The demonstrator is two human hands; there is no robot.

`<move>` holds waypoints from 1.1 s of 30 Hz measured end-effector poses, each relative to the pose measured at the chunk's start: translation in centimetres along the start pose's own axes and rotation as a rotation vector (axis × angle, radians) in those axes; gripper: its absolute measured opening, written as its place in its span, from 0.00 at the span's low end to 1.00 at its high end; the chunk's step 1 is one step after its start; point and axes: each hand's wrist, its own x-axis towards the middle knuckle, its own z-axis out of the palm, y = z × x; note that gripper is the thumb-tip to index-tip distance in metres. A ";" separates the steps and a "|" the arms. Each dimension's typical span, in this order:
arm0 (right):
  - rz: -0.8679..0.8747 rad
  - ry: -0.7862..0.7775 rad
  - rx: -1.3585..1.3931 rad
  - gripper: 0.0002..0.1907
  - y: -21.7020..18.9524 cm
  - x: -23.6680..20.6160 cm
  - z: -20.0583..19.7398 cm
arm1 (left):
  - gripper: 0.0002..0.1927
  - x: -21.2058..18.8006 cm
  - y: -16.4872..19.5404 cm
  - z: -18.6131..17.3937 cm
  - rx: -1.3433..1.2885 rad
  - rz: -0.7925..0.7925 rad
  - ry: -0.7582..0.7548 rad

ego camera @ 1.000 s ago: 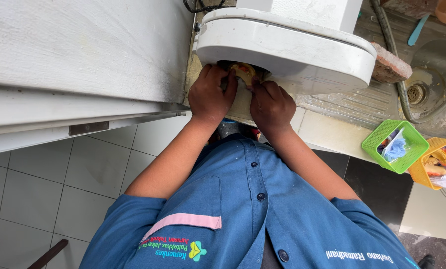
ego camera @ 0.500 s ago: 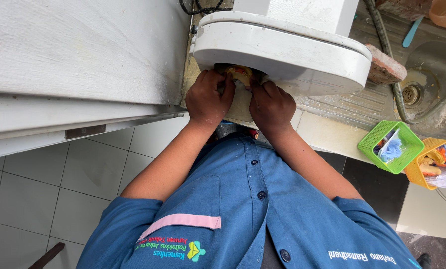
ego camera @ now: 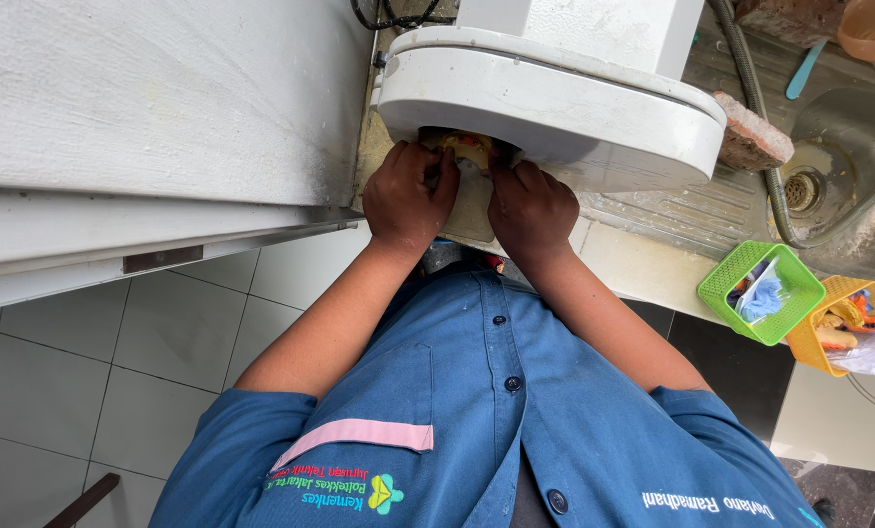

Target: The person plugs in a white grinding machine, then repeatedly places small yellow and orange prosthetic pieces into the machine's opening to grind them. After each piece, the person removes it and places it into a green basket. The person briefly walks to a nearby table to retrieve another piece before returning to continue grinding.

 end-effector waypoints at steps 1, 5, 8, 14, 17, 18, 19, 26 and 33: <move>-0.003 -0.001 -0.001 0.14 0.0 0.0 0.0 | 0.10 0.0 0.0 0.0 -0.003 0.005 0.003; -0.021 0.012 -0.008 0.17 0.0 0.1 0.0 | 0.10 0.0 -0.2 0.1 0.007 0.015 0.012; -0.014 0.010 -0.007 0.16 0.0 0.2 -0.1 | 0.10 -0.1 0.0 0.1 0.012 0.007 0.016; -0.013 0.026 0.008 0.13 0.0 0.2 -0.4 | 0.09 -0.2 0.4 0.2 0.016 0.009 0.042; -0.004 0.011 0.059 0.11 0.0 -0.2 -0.2 | 0.10 -0.1 0.2 0.6 0.015 -0.012 0.065; -0.005 0.004 0.058 0.12 0.0 -0.3 -0.2 | 0.10 0.0 0.2 0.7 0.018 -0.030 0.062; -0.007 -0.002 0.056 0.13 0.1 -0.4 -0.1 | 0.11 0.0 0.0 0.8 0.019 -0.048 0.060; -0.013 -0.001 0.098 0.13 0.1 -0.8 0.3 | 0.09 0.0 -0.4 1.0 -0.011 -0.047 0.037; -0.017 0.034 0.099 0.11 0.2 -0.6 0.6 | 0.09 0.0 -0.3 0.8 -0.006 -0.056 0.043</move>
